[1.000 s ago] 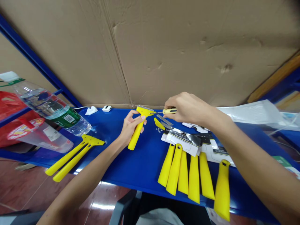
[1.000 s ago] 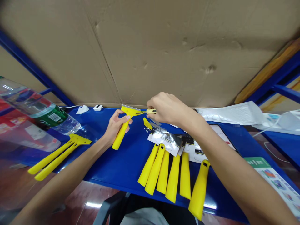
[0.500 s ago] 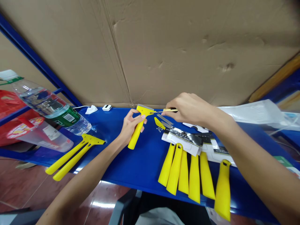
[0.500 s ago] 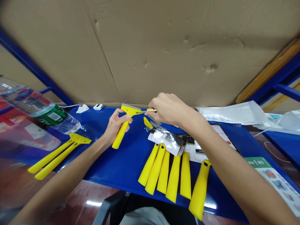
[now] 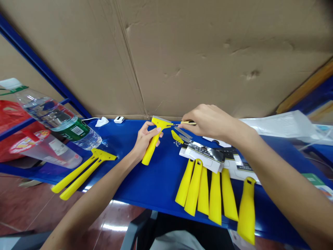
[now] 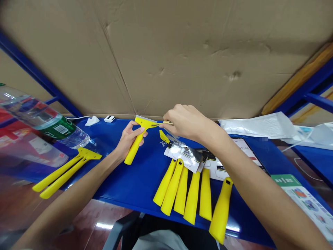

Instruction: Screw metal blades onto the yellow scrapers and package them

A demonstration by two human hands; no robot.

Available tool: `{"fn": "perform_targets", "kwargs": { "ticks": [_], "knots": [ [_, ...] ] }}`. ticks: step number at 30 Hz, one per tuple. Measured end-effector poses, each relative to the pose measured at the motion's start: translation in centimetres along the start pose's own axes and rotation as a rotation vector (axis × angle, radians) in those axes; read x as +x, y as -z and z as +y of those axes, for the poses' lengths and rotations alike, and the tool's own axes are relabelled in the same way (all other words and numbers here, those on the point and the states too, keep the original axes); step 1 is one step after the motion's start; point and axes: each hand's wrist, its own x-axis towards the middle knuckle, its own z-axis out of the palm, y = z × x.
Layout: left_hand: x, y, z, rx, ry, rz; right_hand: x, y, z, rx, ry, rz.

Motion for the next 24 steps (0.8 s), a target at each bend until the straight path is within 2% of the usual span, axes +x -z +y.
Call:
{"fn": "perform_targets", "kwargs": {
  "ticks": [5, 11, 18, 24],
  "knots": [
    [-0.1, 0.0, 0.0, -0.015, 0.002, -0.006, 0.1, 0.0, 0.3, -0.024, 0.021, 0.036],
    [0.0, 0.2, 0.1, -0.032, 0.005, 0.005, 0.1, 0.1, -0.1, 0.045, -0.061, -0.052],
    [0.1, 0.0, 0.1, -0.068, 0.002, 0.007, 0.1, -0.3, 0.8, 0.074, 0.041, 0.072],
    [0.0, 0.2, -0.2, -0.032, -0.002, -0.013, -0.1, 0.3, 0.2, 0.078, -0.023, 0.020]
  ]
}}
